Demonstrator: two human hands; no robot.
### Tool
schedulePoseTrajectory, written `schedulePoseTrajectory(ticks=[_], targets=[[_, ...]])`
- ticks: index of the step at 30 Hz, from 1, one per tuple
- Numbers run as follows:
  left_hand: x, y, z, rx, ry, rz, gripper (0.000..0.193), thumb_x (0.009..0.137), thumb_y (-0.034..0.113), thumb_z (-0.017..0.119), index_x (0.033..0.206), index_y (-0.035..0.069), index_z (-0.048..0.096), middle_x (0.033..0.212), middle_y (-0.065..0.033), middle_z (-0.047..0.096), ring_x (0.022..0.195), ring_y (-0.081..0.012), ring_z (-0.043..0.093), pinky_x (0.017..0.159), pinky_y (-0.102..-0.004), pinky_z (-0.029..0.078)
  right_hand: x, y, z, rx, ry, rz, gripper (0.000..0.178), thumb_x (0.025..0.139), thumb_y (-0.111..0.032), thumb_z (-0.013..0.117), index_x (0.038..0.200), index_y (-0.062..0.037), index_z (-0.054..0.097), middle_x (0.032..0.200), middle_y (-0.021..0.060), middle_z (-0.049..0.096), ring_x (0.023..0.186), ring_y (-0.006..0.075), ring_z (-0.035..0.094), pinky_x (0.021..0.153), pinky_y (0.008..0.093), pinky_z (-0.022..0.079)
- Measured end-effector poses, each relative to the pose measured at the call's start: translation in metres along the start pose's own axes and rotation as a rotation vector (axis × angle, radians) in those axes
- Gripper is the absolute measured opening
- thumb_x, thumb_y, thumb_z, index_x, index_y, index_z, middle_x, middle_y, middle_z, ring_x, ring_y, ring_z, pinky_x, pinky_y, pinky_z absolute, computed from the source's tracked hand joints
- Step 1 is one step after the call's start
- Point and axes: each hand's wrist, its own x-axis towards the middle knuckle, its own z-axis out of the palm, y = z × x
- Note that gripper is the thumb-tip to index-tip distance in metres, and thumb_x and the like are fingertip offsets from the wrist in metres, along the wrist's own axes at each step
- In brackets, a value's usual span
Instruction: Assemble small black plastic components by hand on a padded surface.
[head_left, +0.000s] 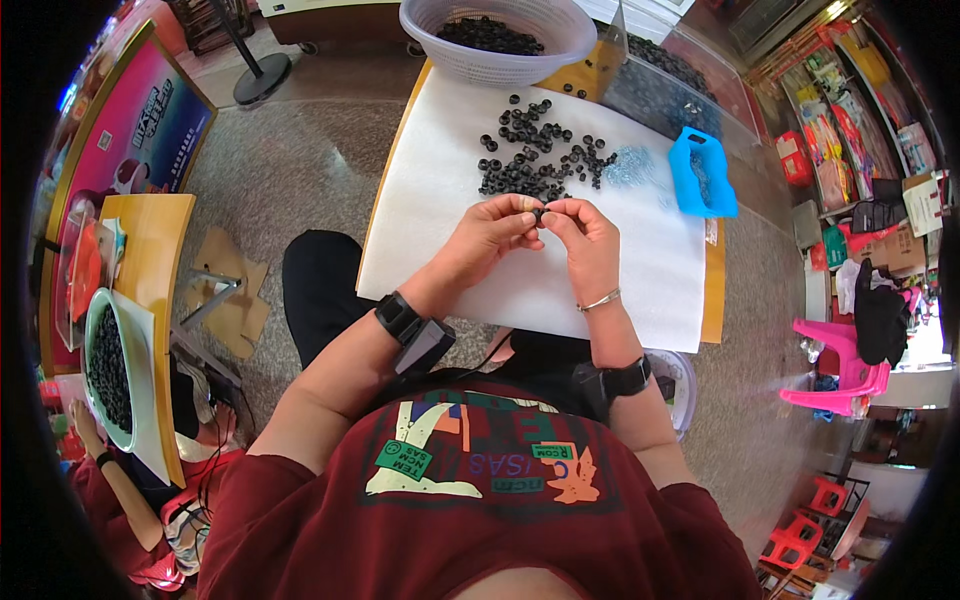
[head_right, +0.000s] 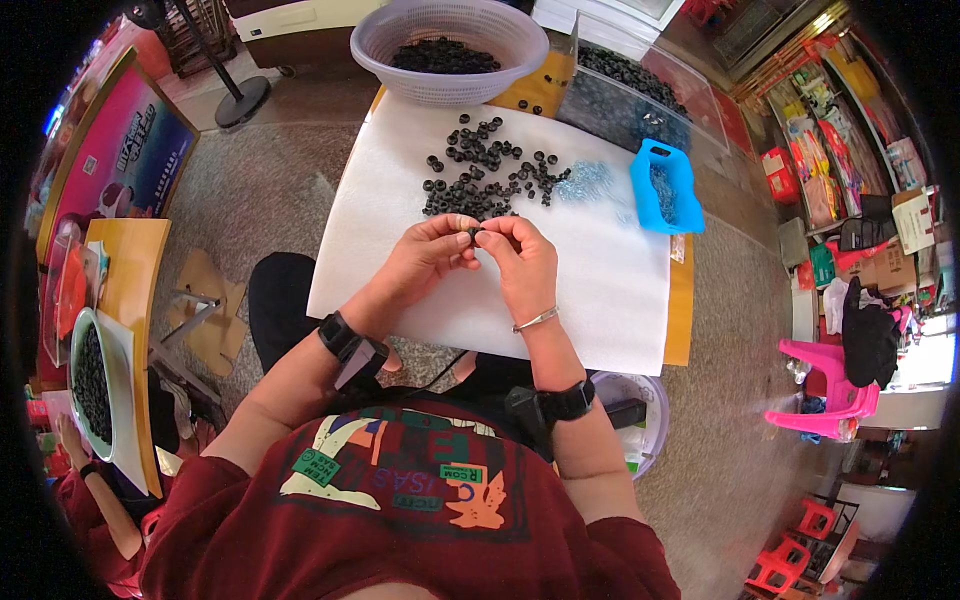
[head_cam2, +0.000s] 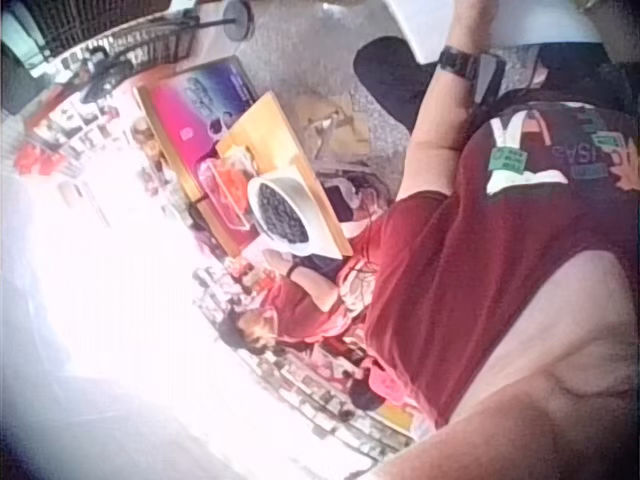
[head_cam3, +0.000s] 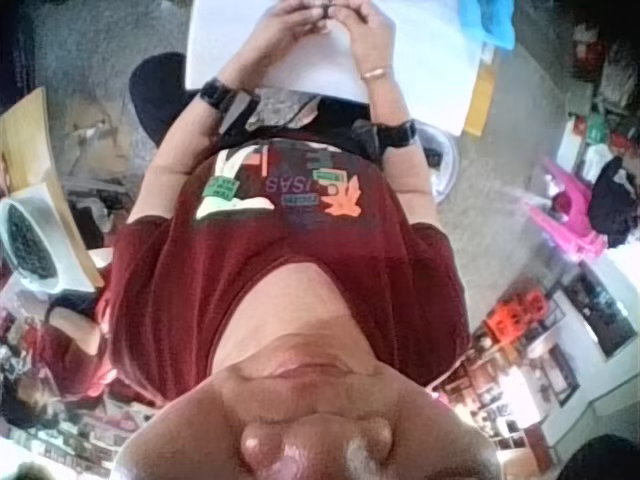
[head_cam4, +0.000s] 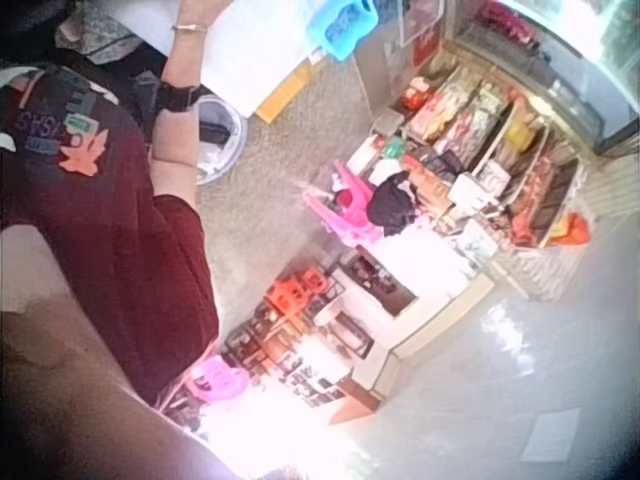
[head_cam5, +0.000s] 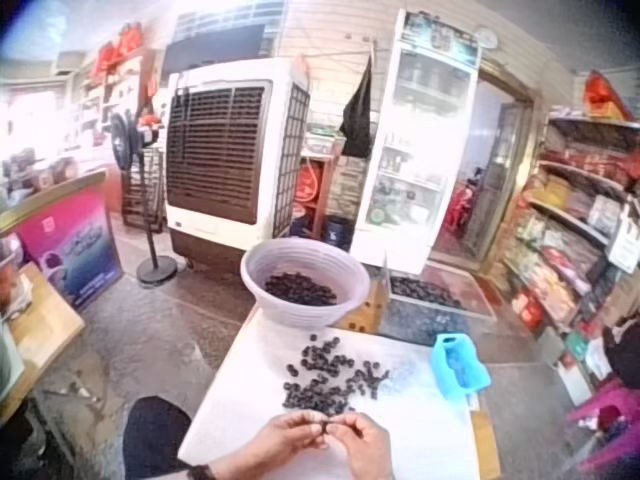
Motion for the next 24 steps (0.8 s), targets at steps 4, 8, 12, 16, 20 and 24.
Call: schedulePoseTrajectory(ticks=[4, 8, 12, 16, 20, 24], targets=[[-0.001, -0.001, 0.002, 0.064, -0.004, 0.032, 0.018, 0.091, 0.005, 0.054, 0.109, 0.001, 0.058, 0.098, -0.0050, 0.061, 0.082, -0.0138, 0.061, 0.077, -0.0280, 0.053, -0.005, -0.004, 0.002, -0.140, 0.039, -0.004, 0.013, 0.082, -0.010, 0.065, 0.091, 0.0000, 0.065, 0.082, 0.0026, 0.065, 0.073, 0.0071, 0.057, 0.065, 0.0212, 0.047], [-0.004, 0.000, 0.006, 0.137, 0.037, 0.053, 0.018, 0.091, 0.006, 0.056, 0.107, 0.001, 0.059, 0.095, -0.0054, 0.063, 0.078, -0.0135, 0.062, 0.075, -0.0282, 0.054, -0.008, -0.009, 0.007, -0.452, 0.099, -0.187, 0.010, 0.080, -0.010, 0.065, 0.086, -0.0025, 0.063, 0.077, 0.0038, 0.061, 0.068, 0.0132, 0.056, 0.062, 0.0260, 0.045], [-0.003, -0.002, 0.005, 0.187, 0.042, 0.064, 0.018, 0.090, 0.006, 0.057, 0.107, 0.002, 0.059, 0.093, -0.0057, 0.064, 0.077, -0.0140, 0.063, 0.075, -0.0286, 0.054, -0.008, -0.012, 0.009, -0.690, 0.103, -0.408, 0.009, 0.079, -0.011, 0.065, 0.083, -0.0040, 0.062, 0.075, 0.0070, 0.058, 0.070, 0.0220, 0.055, 0.064, 0.0324, 0.044], [-0.004, -0.001, 0.005, 0.202, 0.048, 0.053, 0.018, 0.091, 0.007, 0.057, 0.107, 0.002, 0.059, 0.093, -0.0060, 0.064, 0.078, -0.0145, 0.064, 0.076, -0.0291, 0.054, -0.004, -0.015, 0.003, -0.712, 0.007, -0.445, 0.008, 0.080, -0.011, 0.063, 0.083, -0.0042, 0.061, 0.076, 0.0082, 0.058, 0.075, 0.0267, 0.054, 0.067, 0.0360, 0.044], [-0.003, 0.000, 0.006, 0.200, 0.032, 0.040, 0.017, 0.091, 0.007, 0.056, 0.107, 0.001, 0.058, 0.094, -0.0069, 0.064, 0.080, -0.0151, 0.064, 0.077, -0.0298, 0.054, -0.002, -0.015, -0.002, -0.757, -0.057, -0.537, 0.008, 0.080, -0.010, 0.062, 0.085, -0.0039, 0.060, 0.077, 0.0079, 0.059, 0.076, 0.0271, 0.054, 0.069, 0.0366, 0.044], [-0.002, -0.001, 0.005, 0.201, 0.022, 0.027, 0.019, 0.092, 0.009, 0.055, 0.109, -0.001, 0.058, 0.096, -0.0072, 0.063, 0.083, -0.0149, 0.063, 0.079, -0.0293, 0.053, 0.000, -0.010, -0.005, -0.830, -0.077, -0.630, 0.009, 0.079, -0.010, 0.062, 0.086, -0.0040, 0.060, 0.079, 0.0082, 0.060, 0.077, 0.0275, 0.054, 0.071, 0.0373, 0.043]])
